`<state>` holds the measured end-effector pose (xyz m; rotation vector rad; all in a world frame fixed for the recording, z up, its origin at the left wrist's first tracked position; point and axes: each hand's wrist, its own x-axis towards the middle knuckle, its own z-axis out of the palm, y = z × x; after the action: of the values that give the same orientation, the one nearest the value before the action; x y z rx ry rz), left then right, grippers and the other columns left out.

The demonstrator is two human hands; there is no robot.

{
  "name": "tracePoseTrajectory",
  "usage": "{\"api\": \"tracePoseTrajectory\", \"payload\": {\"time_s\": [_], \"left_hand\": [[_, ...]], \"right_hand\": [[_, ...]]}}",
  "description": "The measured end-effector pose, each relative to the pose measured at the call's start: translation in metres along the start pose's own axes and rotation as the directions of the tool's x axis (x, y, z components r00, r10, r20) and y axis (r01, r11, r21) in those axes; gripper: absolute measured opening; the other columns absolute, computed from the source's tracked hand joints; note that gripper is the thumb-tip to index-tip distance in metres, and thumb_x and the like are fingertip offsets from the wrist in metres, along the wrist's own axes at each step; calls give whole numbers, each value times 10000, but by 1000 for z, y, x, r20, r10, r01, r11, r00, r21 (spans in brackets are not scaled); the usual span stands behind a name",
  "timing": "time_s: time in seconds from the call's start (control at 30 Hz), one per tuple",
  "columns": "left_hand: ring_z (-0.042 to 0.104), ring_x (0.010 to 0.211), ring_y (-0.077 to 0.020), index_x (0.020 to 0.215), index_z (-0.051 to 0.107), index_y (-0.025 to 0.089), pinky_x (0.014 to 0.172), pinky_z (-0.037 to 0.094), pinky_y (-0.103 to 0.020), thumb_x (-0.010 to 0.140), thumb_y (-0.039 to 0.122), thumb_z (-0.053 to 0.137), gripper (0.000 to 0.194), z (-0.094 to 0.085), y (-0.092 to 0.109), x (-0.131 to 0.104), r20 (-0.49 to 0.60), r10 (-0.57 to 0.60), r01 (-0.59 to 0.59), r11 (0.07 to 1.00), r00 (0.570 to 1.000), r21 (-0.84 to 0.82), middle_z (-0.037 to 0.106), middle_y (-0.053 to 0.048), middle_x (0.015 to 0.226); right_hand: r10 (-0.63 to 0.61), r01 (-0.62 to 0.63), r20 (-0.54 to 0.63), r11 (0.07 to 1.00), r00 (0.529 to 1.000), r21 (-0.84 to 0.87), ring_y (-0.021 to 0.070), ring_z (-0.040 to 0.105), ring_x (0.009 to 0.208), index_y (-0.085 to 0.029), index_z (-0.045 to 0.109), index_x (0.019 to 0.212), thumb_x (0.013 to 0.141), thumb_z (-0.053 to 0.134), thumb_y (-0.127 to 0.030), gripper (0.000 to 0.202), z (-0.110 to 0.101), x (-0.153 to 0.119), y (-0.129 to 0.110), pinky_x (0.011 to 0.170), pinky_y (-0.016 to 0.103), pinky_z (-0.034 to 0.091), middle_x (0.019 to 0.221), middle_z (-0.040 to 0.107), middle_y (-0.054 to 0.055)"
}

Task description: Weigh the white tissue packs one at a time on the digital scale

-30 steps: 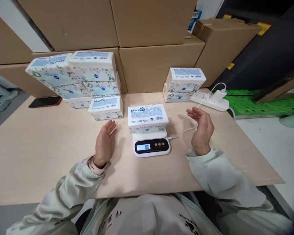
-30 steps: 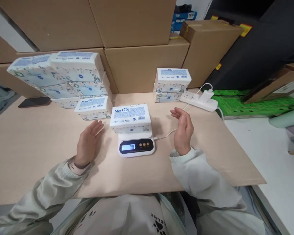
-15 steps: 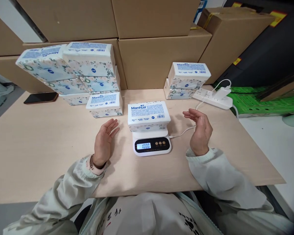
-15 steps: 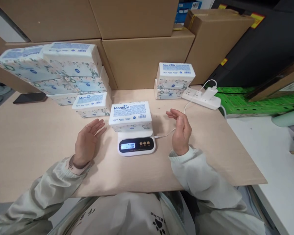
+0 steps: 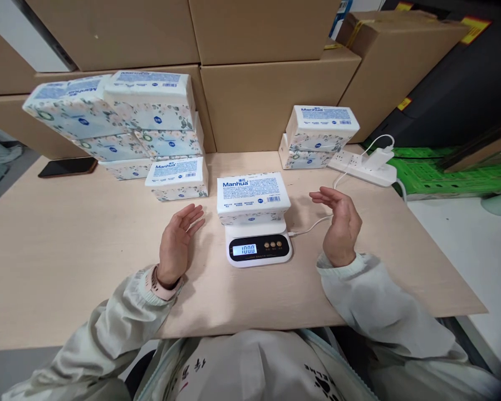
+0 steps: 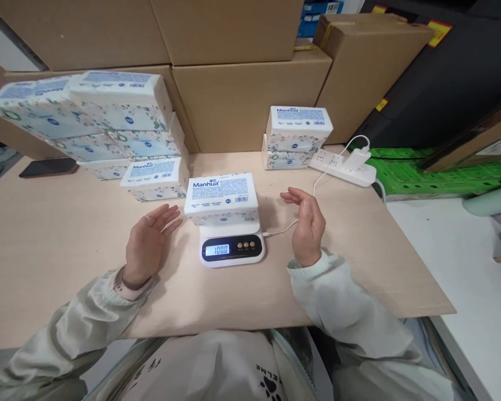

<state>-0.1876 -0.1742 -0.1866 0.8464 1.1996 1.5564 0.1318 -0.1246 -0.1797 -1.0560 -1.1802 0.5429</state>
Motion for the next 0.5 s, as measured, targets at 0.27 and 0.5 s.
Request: {"api": "tracePoseTrajectory", "payload": {"time_s": [0.27, 0.5], "left_hand": [[673, 1225, -301, 1119, 767, 203, 1075, 531, -480, 944, 568, 567, 451, 1, 0, 0, 12, -9, 8, 1000, 1000, 10, 754, -131, 1227], [686, 1183, -294, 1099, 769, 192, 1032, 551, -464, 924, 581, 601, 458, 2, -1, 0, 7, -11, 11, 1000, 1000, 4, 766, -132, 1180]], "right_hand": [[0, 0, -10, 1000, 1000, -22, 236, 733, 969, -214, 724, 1143, 1048, 434, -508, 423, 2, 0, 1, 921, 452, 560, 1027, 775, 79], [30, -29, 19, 999, 999, -23, 204, 707, 789, -213, 719, 1145, 1043, 439, -538, 441, 0, -1, 1, 820, 434, 569, 1008, 772, 75]]}}
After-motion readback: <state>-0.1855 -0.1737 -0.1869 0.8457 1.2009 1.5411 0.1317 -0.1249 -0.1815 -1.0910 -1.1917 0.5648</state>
